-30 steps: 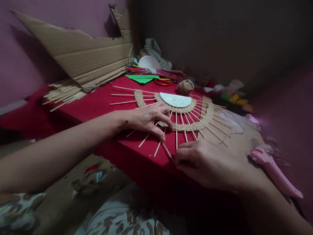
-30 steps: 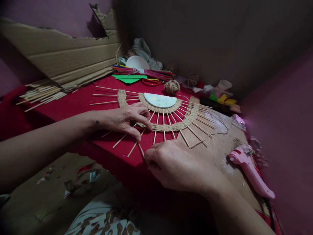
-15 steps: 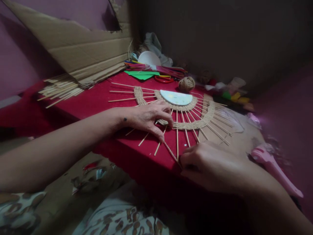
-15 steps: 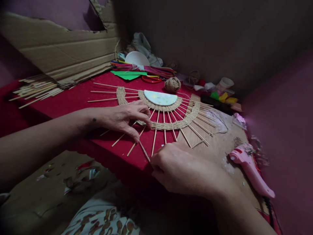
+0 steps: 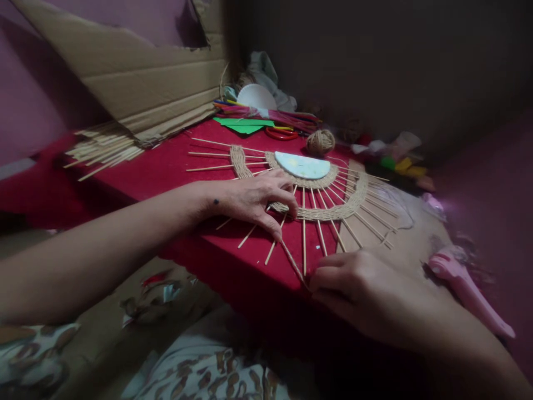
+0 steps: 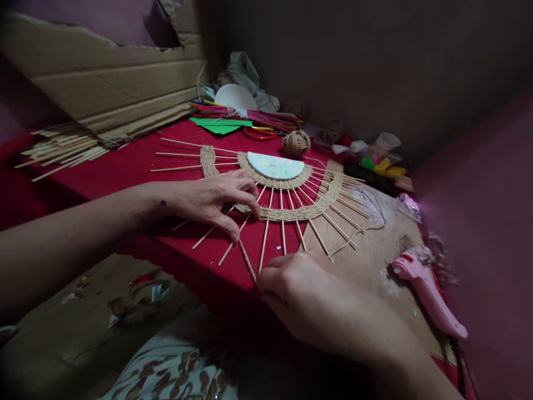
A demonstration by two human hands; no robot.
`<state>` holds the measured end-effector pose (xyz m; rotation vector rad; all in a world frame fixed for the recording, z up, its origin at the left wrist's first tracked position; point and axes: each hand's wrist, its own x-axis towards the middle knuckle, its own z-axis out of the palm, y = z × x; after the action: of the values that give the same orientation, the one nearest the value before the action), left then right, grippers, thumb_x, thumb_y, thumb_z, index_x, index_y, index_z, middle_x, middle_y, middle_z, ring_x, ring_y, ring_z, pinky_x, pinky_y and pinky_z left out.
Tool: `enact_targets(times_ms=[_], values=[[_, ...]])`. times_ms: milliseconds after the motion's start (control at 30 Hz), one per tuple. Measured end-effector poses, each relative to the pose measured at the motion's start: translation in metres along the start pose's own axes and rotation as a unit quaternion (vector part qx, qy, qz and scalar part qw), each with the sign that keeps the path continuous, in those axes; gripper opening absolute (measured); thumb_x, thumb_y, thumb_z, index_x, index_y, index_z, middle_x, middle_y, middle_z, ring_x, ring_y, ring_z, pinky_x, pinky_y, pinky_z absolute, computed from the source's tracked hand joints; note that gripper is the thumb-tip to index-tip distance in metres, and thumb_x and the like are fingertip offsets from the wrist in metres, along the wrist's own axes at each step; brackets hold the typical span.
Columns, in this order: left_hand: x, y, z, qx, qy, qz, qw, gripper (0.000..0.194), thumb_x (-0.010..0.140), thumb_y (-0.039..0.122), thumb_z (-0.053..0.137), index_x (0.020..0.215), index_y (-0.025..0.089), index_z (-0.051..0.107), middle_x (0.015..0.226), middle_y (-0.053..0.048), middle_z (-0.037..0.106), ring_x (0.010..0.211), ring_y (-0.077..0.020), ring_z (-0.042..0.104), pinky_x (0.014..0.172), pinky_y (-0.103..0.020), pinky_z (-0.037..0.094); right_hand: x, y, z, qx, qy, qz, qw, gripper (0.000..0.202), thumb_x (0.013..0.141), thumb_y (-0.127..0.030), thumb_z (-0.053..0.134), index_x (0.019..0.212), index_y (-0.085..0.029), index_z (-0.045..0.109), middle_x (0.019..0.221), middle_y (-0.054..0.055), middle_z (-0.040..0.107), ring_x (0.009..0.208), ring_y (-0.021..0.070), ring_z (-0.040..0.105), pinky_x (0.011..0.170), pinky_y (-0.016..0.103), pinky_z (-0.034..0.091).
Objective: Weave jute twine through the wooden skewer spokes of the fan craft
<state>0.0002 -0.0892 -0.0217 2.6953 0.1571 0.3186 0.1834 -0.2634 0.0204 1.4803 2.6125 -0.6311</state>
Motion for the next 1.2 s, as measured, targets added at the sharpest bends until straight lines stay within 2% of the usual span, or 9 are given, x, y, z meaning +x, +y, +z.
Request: enact_targets(times_ms=[167,333,433,567,767,867,967,1133,1200], values=[[0.0,-0.001,0.0,0.005,-0.002,0.003,1.0,0.039,0.069,0.051,0.072,0.097,0.025,0.069,0.096,-0.007,0.052,0.097,-0.0237,0.042,0.09,-0.034,0.033,-0.009,-0.01,0.012,-0.131,0.111,-0.044,0.984,0.025,0.087,-0.009,0.043,0.067,-0.019,0.056,0.064,0.0,0.057,0.051,0.0097,0.045,0.048,0.026,0.027],[0.0,-0.001,0.001,-0.003,0.002,0.005,1.0,0.035,0.07,0.049,0.073,0.096,0.025,0.07,0.098,-0.006,0.053,0.099,-0.0237,0.043,0.091,-0.034,0.033,-0.02,-0.012,0.043,-0.247,0.256,-0.081,0.931,0.032,0.088,-0.006,0.035,0.093,-0.011,0.066,0.064,0.005,0.058,0.056,0.0161,0.049,0.051,0.03,0.033],[0.0,-0.001,0.001,-0.006,0.0,0.002,1.0,0.036,0.069,0.049,0.073,0.096,0.025,0.069,0.097,-0.006,0.053,0.099,-0.0238,0.042,0.091,-0.034,0.033,-0.023,-0.009,0.048,-0.249,0.254,-0.078,0.931,0.033,0.09,-0.007,0.033,0.102,-0.007,0.064,0.066,0.006,0.06,0.057,0.0166,0.052,0.052,0.03,0.036],[0.0,-0.002,0.001,-0.004,-0.001,0.004,1.0,0.037,0.07,0.049,0.073,0.097,0.025,0.069,0.097,-0.007,0.053,0.097,-0.0236,0.043,0.09,-0.034,0.033,-0.024,-0.002,0.031,-0.242,0.227,-0.043,0.942,0.03,0.091,-0.009,0.036,0.101,-0.012,0.064,0.068,0.004,0.062,0.056,0.0136,0.054,0.05,0.027,0.035],[0.0,-0.002,0.0,0.0,0.002,0.008,1.0,0.035,0.07,0.049,0.072,0.095,0.024,0.069,0.098,-0.007,0.054,0.099,-0.0243,0.043,0.091,-0.035,0.034,-0.014,0.025,-0.002,-0.288,0.254,0.074,0.92,0.021,0.088,-0.022,0.047,0.083,-0.019,0.067,0.071,0.005,0.065,0.058,0.0149,0.052,0.053,0.029,0.03],[-0.002,-0.001,0.0,-0.003,0.005,-0.001,1.0,0.039,0.072,0.048,0.072,0.102,0.023,0.065,0.099,-0.006,0.055,0.1,-0.0235,0.044,0.09,-0.035,0.036,0.005,0.043,-0.019,-0.328,0.233,0.171,0.9,0.025,0.087,-0.022,0.044,0.077,-0.02,0.067,0.072,0.006,0.065,0.058,0.0152,0.051,0.052,0.028,0.025],[-0.003,0.0,-0.001,-0.009,0.008,-0.023,1.0,0.049,0.072,0.045,0.073,0.112,0.02,0.059,0.101,-0.007,0.055,0.099,-0.0223,0.045,0.087,-0.032,0.038,0.024,0.056,-0.026,-0.305,0.178,0.244,0.903,0.024,0.087,-0.025,0.046,0.074,-0.02,0.066,0.072,0.006,0.066,0.06,0.0154,0.051,0.053,0.028,0.025],[-0.005,0.001,-0.004,0.0,0.022,-0.039,0.999,0.046,0.078,0.043,0.067,0.115,0.018,0.055,0.106,-0.008,0.055,0.097,-0.0208,0.047,0.084,-0.03,0.039,0.031,0.072,-0.012,-0.21,0.212,0.258,0.919,0.029,0.09,-0.027,0.044,0.109,-0.021,0.065,0.083,0.008,0.07,0.072,0.0196,0.059,0.059,0.028,0.034],[-0.007,-0.002,-0.006,0.039,0.062,-0.062,0.995,0.041,0.081,0.041,0.064,0.113,0.018,0.056,0.107,-0.009,0.057,0.099,-0.0217,0.046,0.087,-0.032,0.039,0.029,0.078,-0.004,-0.167,0.234,0.254,0.923,0.033,0.09,-0.027,0.044,0.115,-0.024,0.064,0.089,0.009,0.071,0.079,0.0216,0.062,0.063,0.029,0.039]])
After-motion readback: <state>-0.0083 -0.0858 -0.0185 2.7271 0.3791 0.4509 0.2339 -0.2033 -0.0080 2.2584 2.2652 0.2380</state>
